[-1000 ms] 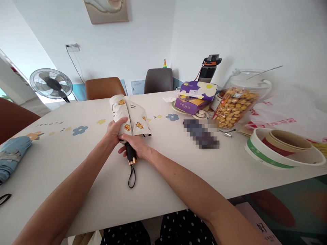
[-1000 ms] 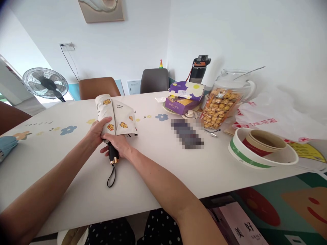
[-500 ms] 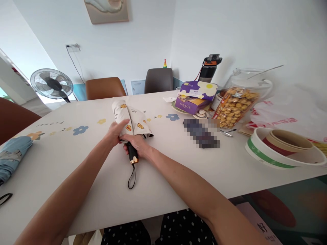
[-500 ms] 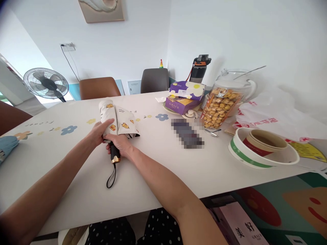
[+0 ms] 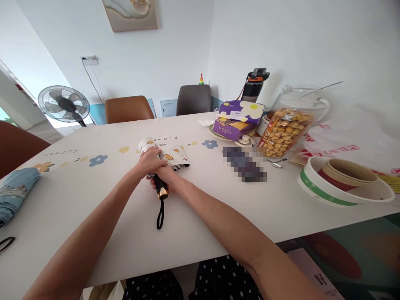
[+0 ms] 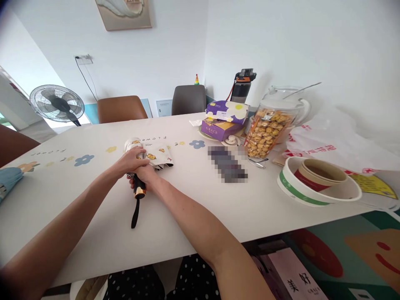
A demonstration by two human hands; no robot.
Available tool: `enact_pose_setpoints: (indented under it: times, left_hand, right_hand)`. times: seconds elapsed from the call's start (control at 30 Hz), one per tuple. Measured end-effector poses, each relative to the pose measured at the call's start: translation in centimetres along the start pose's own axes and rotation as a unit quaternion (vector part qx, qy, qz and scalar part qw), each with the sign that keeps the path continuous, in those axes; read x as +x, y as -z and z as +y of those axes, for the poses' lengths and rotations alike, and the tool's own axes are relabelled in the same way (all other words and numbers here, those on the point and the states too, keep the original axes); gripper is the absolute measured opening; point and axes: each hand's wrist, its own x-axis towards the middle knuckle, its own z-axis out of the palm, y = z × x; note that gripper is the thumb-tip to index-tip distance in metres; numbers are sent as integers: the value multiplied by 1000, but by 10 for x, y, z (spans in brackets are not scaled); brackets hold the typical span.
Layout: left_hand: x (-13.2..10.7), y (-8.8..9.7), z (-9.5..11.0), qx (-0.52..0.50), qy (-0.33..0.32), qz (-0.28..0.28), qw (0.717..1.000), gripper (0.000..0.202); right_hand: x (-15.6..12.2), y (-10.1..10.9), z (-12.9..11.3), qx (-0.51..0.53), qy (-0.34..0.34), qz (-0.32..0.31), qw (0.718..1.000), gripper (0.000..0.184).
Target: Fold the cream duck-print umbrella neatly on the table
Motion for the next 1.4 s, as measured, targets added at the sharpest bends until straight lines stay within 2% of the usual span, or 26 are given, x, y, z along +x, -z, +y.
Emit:
enact_pose_setpoints:
  times: [0.07,0.17,0.3,0.5,0.8,0.9,0.97,1.13,1.4]
  left_hand:
    - [5,-1,-3,30,-3,3,1000,33]
    - [12,-3,-3,77,5,-5,997,38]
    - [23,-7,7,160,9,-20,987,32]
    - [38,-18,16,225,22,-1,974,27]
    - [23,-13,11,194,-23,88,977,40]
    - [19,-12,10,141,-99,68,983,37]
    - [19,-12,10,131,-120,47,983,37]
    - [27,-17,11,186,-49,21,981,30]
    - [28,-16,5,158,-21,44,986,33]
  right_hand:
    - [-1,-1,-1,-8,-5,6,1000,6]
    - [-3,-1,0,-12,-6,9,1000,9]
    - [-4,0,1,-36,11,-5,999,11]
    - [0,3,4,-25,26,-14,999,21]
    - [1,0,8,-81,38,-5,996,25]
    - [0,-1,9,-100,40,-13,994,25]
    - [0,0,9,-102,37,-20,994,24]
    - [3,3,9,-81,45,-27,995,21]
    - [7,3,11,-96,32,-8,995,17]
